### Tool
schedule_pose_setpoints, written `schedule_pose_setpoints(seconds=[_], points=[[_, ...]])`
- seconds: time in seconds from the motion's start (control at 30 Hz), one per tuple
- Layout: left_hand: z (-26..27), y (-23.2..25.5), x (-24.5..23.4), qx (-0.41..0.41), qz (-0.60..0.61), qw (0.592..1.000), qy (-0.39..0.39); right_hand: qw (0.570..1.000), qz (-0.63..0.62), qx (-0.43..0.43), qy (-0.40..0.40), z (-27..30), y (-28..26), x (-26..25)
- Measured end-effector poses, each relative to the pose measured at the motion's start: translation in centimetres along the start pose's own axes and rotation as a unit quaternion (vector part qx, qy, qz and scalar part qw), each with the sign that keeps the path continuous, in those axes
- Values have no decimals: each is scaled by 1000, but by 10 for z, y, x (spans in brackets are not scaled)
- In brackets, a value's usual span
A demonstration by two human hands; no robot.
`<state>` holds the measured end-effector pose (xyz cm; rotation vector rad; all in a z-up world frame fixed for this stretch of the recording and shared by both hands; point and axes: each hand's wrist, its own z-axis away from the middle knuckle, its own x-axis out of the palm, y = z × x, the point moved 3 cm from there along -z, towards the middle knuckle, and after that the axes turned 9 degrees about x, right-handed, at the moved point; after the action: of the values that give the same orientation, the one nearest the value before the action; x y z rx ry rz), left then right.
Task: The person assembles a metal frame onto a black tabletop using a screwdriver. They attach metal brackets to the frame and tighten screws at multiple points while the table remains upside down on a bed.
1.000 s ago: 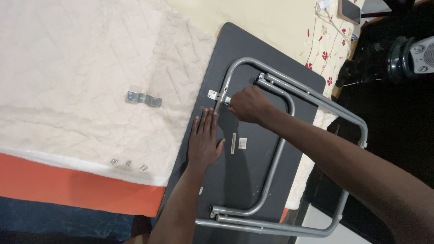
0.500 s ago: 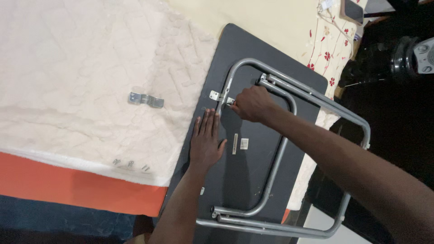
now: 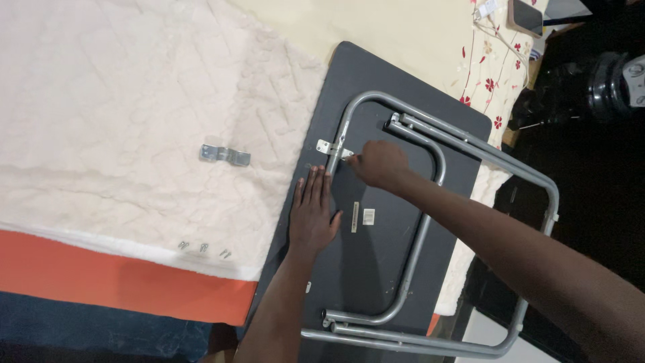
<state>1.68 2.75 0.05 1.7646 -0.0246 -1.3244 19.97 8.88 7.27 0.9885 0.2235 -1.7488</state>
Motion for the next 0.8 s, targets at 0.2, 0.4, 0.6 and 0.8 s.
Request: schedule_pose_setpoints(seconds=[0.2,0.4,0.6,0.8], points=[[1,-1,5,2,-9,1000,6,893,284,-333,104,-2,-2,-6],[1,-1,4,-8,3,1000,-25,996,-75,31,-49,-23,13,10],[1,-1,8,3,-6,1000,11,997,42,-64,-3,-19,8,-1],[0,-2,12,4,-9,1000,-1,898,328,-289,47,-10,-4,-3]])
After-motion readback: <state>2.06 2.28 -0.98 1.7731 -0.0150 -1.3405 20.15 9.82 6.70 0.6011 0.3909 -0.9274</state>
